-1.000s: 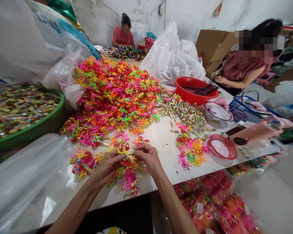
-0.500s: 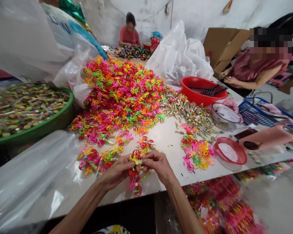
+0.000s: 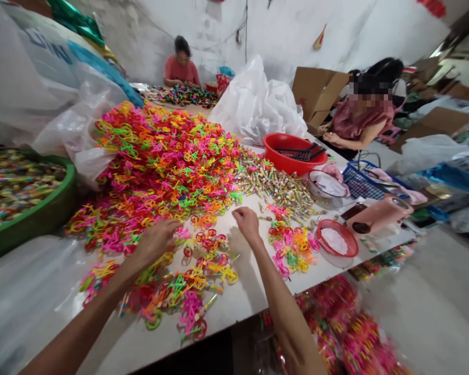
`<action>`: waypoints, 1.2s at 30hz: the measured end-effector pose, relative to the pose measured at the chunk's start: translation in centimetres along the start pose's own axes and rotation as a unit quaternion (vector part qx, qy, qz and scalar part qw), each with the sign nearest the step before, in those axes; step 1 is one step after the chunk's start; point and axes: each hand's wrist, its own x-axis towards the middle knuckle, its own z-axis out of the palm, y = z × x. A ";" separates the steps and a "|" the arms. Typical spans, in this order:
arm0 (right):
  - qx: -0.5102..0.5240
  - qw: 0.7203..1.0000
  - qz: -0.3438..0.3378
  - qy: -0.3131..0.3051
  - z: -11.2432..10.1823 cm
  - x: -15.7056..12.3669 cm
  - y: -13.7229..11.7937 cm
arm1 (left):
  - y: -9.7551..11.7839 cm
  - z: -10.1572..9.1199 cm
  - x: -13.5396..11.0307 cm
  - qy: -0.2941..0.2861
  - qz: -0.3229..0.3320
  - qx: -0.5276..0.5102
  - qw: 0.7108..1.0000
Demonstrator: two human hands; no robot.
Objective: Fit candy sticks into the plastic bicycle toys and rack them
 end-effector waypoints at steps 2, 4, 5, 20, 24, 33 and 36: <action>-0.036 0.999 0.034 0.011 0.5 3.6 0.7 | -1.5 1.1 1.7 -0.062 0.057 0.084 0.993; -0.052 0.997 0.049 0.015 1.4 6.0 0.8 | -2.3 2.1 2.6 -0.088 0.085 0.122 0.985; -0.059 0.997 0.055 0.018 2.0 6.7 0.8 | -2.6 2.4 2.7 -0.089 0.088 0.134 0.983; 0.346 0.933 0.062 -0.075 0.2 -4.1 2.1 | 2.0 0.7 -1.2 0.028 -0.185 -0.450 0.873; 0.559 0.802 0.091 -0.189 0.1 -7.7 -0.6 | 4.2 1.9 -3.6 -0.097 -0.240 -0.607 0.752; 0.603 0.767 0.087 -0.202 0.9 -9.8 -2.1 | 4.7 2.3 -5.7 -0.101 -0.253 -0.651 0.708; 0.607 0.767 0.082 -0.192 0.8 -10.2 -2.1 | 4.9 2.1 -6.0 -0.098 -0.255 -0.652 0.707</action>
